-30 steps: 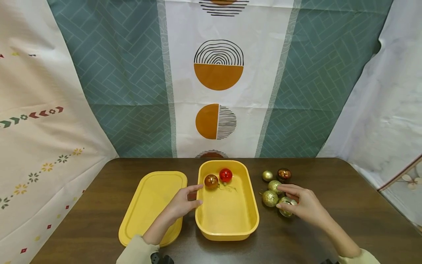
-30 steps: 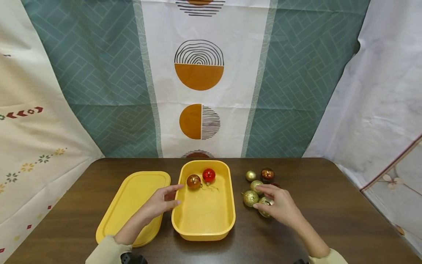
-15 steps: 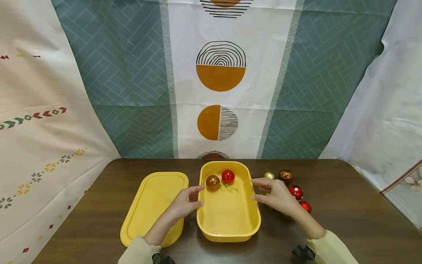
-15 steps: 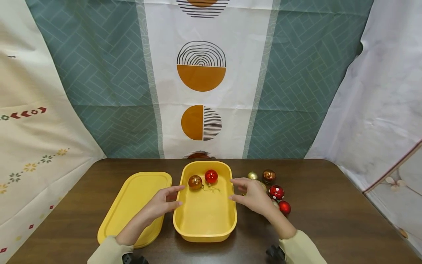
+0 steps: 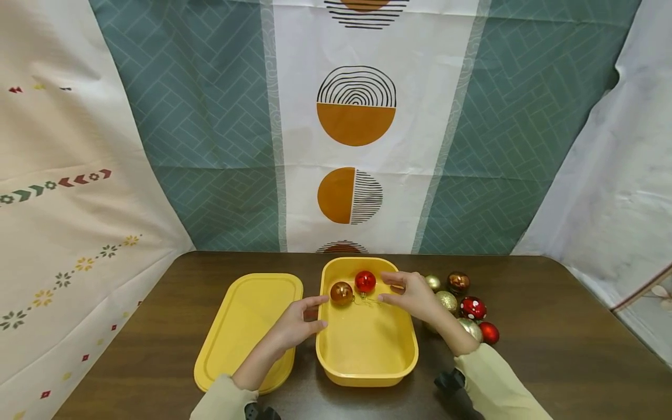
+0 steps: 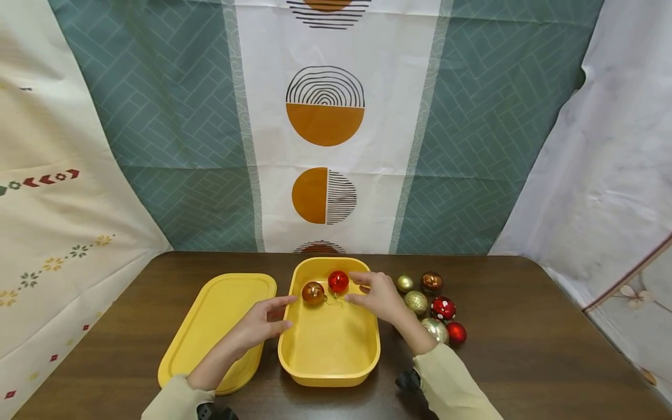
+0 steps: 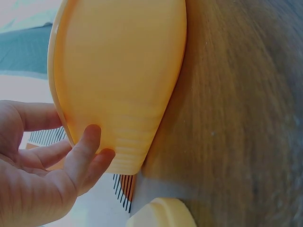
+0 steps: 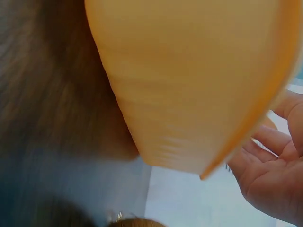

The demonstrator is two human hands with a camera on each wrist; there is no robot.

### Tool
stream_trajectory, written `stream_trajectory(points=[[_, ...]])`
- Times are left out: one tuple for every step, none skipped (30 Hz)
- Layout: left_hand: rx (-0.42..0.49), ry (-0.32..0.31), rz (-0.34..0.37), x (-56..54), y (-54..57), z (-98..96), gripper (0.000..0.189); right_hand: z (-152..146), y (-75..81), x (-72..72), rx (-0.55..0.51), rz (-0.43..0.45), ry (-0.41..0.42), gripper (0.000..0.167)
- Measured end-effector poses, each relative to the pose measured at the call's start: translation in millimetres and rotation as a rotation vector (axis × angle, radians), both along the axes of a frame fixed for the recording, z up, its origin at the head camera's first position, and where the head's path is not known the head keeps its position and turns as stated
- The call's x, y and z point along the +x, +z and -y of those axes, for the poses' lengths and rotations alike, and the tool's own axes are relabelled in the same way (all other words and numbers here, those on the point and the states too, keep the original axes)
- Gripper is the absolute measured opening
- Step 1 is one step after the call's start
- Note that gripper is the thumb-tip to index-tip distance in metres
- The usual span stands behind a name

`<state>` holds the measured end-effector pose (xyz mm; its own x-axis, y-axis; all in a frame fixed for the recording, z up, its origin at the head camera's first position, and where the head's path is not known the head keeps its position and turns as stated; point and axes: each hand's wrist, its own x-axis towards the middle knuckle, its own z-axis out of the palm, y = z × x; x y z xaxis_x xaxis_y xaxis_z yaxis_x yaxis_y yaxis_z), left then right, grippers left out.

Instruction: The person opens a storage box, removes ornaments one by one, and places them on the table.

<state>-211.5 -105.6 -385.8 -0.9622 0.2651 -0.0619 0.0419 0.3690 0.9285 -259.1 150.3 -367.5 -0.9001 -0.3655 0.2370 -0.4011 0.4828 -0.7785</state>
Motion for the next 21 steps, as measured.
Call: stream_trajectory(points=[[0.002,-0.003,-0.002,-0.1,0.0,0.0,0.048,2.0,-0.9,-1.9,0.002,-0.001,-0.005,0.046],[0.006,-0.008,-0.004,-0.3,-0.2,-0.1,0.048,4.0,-1.7,-3.7,0.01,-0.005,-0.007,0.046],[0.008,-0.011,-0.006,-0.5,-0.5,-0.1,0.048,6.0,-2.4,-5.5,0.016,-0.007,-0.013,0.047],[0.009,-0.013,-0.009,-0.6,-0.6,0.0,0.048,8.1,-2.8,-7.1,0.025,-0.01,-0.02,0.047],[0.011,-0.016,-0.011,-0.8,-0.9,0.2,0.048,10.3,-3.1,-8.8,0.033,-0.01,-0.029,0.047],[0.012,-0.017,-0.012,-1.0,-1.0,0.3,0.048,12.4,-3.2,-10.2,0.047,-0.012,-0.037,0.047],[0.011,-0.017,-0.013,-1.1,-1.2,0.5,0.048,14.6,-3.2,-11.7,0.062,-0.015,-0.044,0.047],[0.012,-0.018,-0.013,-1.3,-1.3,0.6,0.048,17.0,-3.1,-13.2,0.078,-0.017,-0.051,0.047],[0.011,-0.017,-0.014,-1.4,-1.5,0.7,0.048,19.4,-2.8,-14.5,0.088,-0.015,-0.063,0.047],[0.012,-0.019,-0.014,-1.5,-1.3,0.8,0.048,21.8,-2.7,-15.8,0.104,-0.016,-0.075,0.047],[0.015,-0.021,-0.015,-1.7,-1.5,0.9,0.048,24.0,-2.8,-17.1,0.118,-0.016,-0.087,0.046],[0.017,-0.023,-0.016,-1.8,-1.5,0.9,0.048,26.1,-2.8,-18.5,0.137,-0.023,-0.094,0.046],[0.019,-0.028,-0.021,-1.9,-1.8,1.0,0.048,28.1,-2.9,-19.6,0.152,-0.028,-0.105,0.046],[0.024,-0.03,-0.021,-2.0,-1.8,1.0,0.048,29.9,-3.2,-20.9,0.164,-0.024,-0.119,0.046],[0.027,-0.031,-0.021,-2.1,-2.0,1.1,0.048,31.6,-3.3,-22.2,0.177,-0.026,-0.131,0.046],[0.031,-0.033,-0.021,-2.1,-2.0,1.2,0.048,33.1,-3.7,-23.6,0.198,-0.029,-0.138,0.046],[0.035,-0.035,-0.021,-2.4,-2.4,1.4,0.048,34.4,-3.9,-25.0,0.218,-0.032,-0.143,0.046],[0.038,-0.036,-0.021,-2.5,-2.6,1.7,0.048,35.6,-3.9,-26.2,0.244,-0.04,-0.146,0.046],[0.039,-0.036,-0.02,-2.6,-3.0,2.0,0.048,36.6,-3.9,-27.1,0.262,-0.035,-0.152,0.047],[0.041,-0.033,-0.016,-2.7,-3.1,2.3,0.048,37.8,-3.8,-28.1,0.285,-0.038,-0.151,0.047],[0.042,-0.033,-0.015,-2.7,-3.3,2.6,0.049,38.7,-3.8,-29.1,0.306,-0.046,-0.146,0.047]])
